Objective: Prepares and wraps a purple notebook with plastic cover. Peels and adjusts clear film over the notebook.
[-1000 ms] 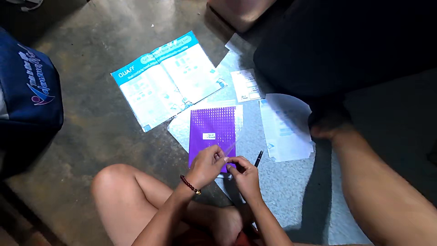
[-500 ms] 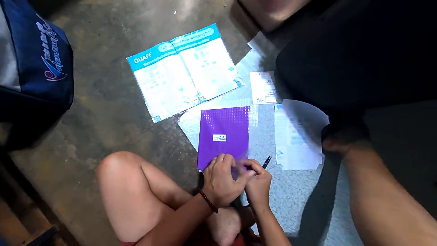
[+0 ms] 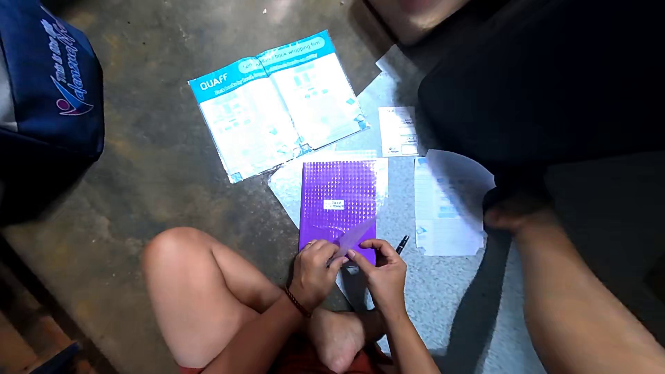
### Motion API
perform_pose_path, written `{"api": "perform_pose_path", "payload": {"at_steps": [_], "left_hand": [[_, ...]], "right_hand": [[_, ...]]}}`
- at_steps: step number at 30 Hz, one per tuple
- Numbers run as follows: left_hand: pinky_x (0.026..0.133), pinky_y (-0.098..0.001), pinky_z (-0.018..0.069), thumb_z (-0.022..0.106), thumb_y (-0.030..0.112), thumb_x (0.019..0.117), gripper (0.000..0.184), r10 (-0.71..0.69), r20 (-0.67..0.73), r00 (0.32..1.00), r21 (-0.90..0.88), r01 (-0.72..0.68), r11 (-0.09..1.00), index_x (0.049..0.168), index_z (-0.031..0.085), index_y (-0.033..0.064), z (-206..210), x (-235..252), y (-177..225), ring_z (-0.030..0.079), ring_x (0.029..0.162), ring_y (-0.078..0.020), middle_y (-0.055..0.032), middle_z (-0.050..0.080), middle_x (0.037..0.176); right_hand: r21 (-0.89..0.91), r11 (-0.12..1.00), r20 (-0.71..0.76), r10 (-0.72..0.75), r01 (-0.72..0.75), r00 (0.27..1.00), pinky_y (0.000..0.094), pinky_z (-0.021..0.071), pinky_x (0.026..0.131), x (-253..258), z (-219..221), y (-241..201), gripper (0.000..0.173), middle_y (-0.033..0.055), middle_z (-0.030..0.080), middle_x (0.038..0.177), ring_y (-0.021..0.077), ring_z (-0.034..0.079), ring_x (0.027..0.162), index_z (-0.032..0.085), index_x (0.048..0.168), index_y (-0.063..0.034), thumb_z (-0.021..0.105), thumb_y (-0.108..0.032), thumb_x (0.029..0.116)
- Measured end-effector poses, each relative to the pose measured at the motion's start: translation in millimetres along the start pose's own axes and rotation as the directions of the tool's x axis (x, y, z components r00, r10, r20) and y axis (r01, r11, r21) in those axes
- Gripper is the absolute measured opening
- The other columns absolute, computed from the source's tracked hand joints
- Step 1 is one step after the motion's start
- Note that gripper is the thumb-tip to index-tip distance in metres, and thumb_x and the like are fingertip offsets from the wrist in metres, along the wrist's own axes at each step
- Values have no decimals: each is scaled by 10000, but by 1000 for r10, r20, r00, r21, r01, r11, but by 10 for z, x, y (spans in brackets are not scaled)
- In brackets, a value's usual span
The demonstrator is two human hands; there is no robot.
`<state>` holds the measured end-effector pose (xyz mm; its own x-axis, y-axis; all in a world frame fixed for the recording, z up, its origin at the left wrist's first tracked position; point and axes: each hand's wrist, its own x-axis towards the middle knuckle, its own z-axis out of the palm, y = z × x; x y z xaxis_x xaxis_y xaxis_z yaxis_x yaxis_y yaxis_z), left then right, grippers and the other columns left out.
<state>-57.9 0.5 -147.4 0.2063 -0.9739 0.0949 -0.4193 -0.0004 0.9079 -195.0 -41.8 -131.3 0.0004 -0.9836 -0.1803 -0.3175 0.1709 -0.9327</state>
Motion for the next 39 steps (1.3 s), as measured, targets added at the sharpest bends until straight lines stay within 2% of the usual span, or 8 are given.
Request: {"api": "perform_pose_path", "payload": {"at_steps": [6, 10, 13, 32, 36, 39], "left_hand": [[698, -254, 568, 698, 48, 876, 79, -4, -81, 997, -44, 1, 999, 860, 731, -23, 25, -16, -45, 688, 720, -164, -121, 709, 803], [700, -223, 529, 710, 60, 883, 100, -183, 7, 983, -147, 182, 972, 873, 734, -37, -107, 71, 7, 655, 728, -118, -123, 706, 809], [717, -204, 511, 707, 66, 890, 98, -247, 49, 968, -165, 251, 954, 865, 731, -26, -163, 110, -10, 639, 748, -86, -100, 698, 806], [766, -252, 546, 690, 47, 900, 93, -197, 71, 978, -74, 202, 977, 874, 732, -33, -261, 301, -79, 681, 788, -135, -126, 715, 834], [717, -214, 519, 696, 79, 921, 109, -324, 165, 932, -115, 344, 932, 908, 722, -27, -310, 347, -52, 630, 734, -75, -87, 687, 827], [758, -214, 512, 684, 90, 948, 126, -398, 250, 883, -154, 442, 884, 970, 715, -30, -352, 411, -27, 619, 787, -59, -83, 685, 890]], "right_hand": [[12, 1000, 29, -10, 10, 1000, 123, 535, 774, -6, 11, 30, 290, 20, 643, 958, -13, 630, 874, 632, 971, 12, 758, 76, 717], [-5, 1000, 32, -4, 5, 999, 126, 536, 784, -8, 2, 15, 295, 34, 649, 975, -5, 633, 891, 646, 982, 28, 763, 80, 716], [-8, 1000, 18, 13, -13, 1000, 126, 539, 782, -32, 31, -4, 295, 41, 655, 963, -6, 637, 881, 650, 971, 40, 762, 99, 704], [-38, 998, 4, 41, -41, 999, 145, 540, 772, -19, 62, -4, 311, 75, 672, 974, 19, 643, 869, 666, 984, 53, 781, 99, 698], [-57, 998, 2, 19, -19, 1000, 140, 525, 785, -9, 61, 11, 276, 78, 662, 974, 22, 631, 889, 668, 972, 48, 770, 77, 717], [-58, 998, 20, -4, 6, 1000, 143, 518, 794, -6, 64, 16, 249, 81, 640, 998, 38, 619, 926, 654, 994, 40, 749, 48, 764]]}}
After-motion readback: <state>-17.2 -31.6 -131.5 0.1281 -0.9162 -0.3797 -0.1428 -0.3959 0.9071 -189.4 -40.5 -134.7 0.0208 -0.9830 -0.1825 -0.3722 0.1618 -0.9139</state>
